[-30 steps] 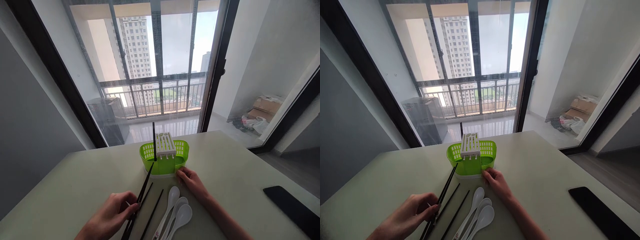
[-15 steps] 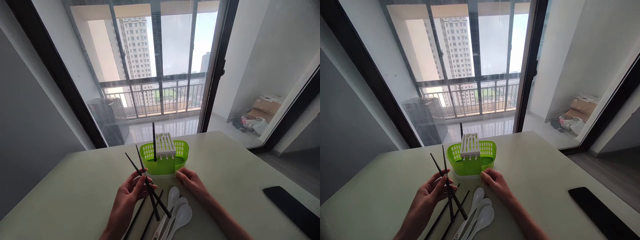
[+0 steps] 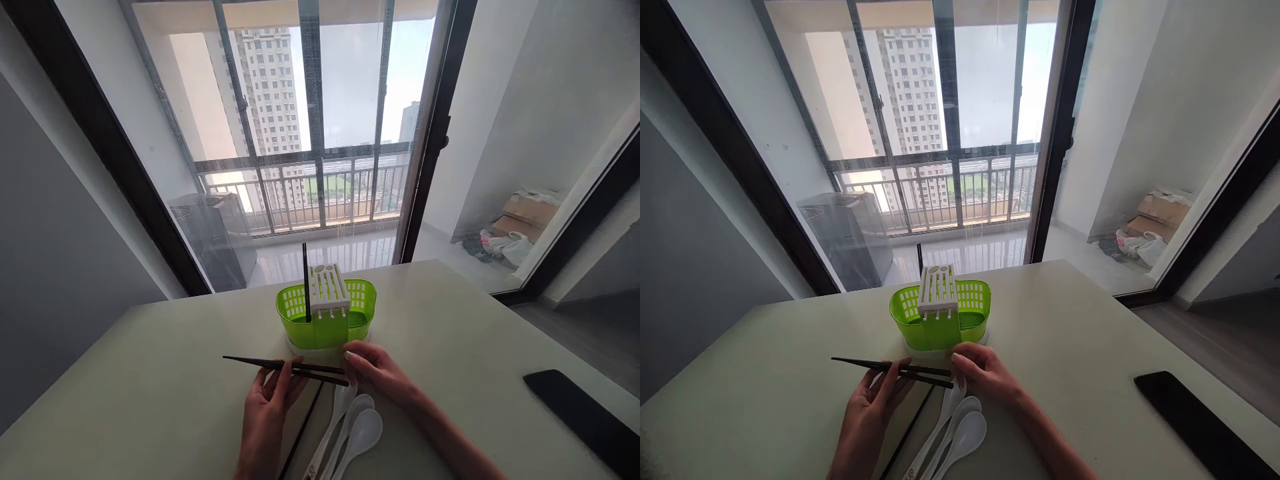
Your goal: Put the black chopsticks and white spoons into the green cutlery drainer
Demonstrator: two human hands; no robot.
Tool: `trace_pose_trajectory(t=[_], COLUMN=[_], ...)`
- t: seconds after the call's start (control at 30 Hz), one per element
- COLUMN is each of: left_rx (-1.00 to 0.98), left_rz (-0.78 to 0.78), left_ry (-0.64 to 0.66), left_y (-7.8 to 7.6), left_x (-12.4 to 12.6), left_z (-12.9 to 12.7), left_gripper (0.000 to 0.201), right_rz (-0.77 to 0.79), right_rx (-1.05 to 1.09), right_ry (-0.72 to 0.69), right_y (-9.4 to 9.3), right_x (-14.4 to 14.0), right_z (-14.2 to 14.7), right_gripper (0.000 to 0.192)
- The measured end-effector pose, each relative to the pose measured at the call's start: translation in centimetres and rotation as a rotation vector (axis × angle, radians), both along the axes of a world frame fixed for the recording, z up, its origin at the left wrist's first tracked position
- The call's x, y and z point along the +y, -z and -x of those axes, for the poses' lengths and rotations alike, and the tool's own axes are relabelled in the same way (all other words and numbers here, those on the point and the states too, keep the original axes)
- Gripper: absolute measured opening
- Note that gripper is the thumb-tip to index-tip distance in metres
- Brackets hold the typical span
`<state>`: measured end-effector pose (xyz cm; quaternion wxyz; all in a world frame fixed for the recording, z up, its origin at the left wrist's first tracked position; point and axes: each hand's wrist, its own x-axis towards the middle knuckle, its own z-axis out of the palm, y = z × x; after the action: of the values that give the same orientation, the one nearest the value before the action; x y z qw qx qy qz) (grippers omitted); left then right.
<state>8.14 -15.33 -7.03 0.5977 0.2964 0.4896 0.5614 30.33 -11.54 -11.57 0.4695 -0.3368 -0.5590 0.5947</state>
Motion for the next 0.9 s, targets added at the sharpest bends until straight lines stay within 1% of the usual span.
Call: trace_pose_trajectory(t=[0.13, 0.23, 0.4, 0.5, 0.6, 0.8, 0.9], left_rx=[-0.048, -0.063, -0.063, -0.036, 0.013, 0.084, 0.147], left_rz=[0.006, 0.001, -0.029, -0.042, -0.054, -0.072, -0.112], left_ry=[-0.064, -0.083, -0.076, -0.075, -0.047, 0.02, 0.042], left_y=[0.8, 1.1, 1.4, 1.5, 1.3, 0.4, 0.0], left_x=[0.1, 0.1, -0.2, -0.5, -0.8, -1.2, -1.1], left_z=[0.1, 0.1, -0.1, -0.4, -0.8, -1.2, -0.9], left_gripper=[0.029, 0.031, 0.042, 0.05, 0.053, 0.051, 0.057], right_rz=[-0.026, -0.015, 0.034, 0.047, 0.054, 0.074, 0.064], right_rx=[0.014, 0.003, -0.008, 0.002, 0.013, -0.021, -0.008], right_ry=[0.033, 0.043, -0.098, -0.139, -0.116, 0.006, 0.036], right_y=[0.6, 0.9, 0.3, -0.1, 0.0, 0.3, 0.3], right_x=[0.2, 0.1, -0.5, -0.8, -1.0, -0.9, -0.8], right_z=[-0.3, -0.4, -0.3, -0.1, 0.3, 0.7, 0.6], right_gripper=[0.049, 0.047, 0.047, 0.045, 0.042, 0.042, 0.041])
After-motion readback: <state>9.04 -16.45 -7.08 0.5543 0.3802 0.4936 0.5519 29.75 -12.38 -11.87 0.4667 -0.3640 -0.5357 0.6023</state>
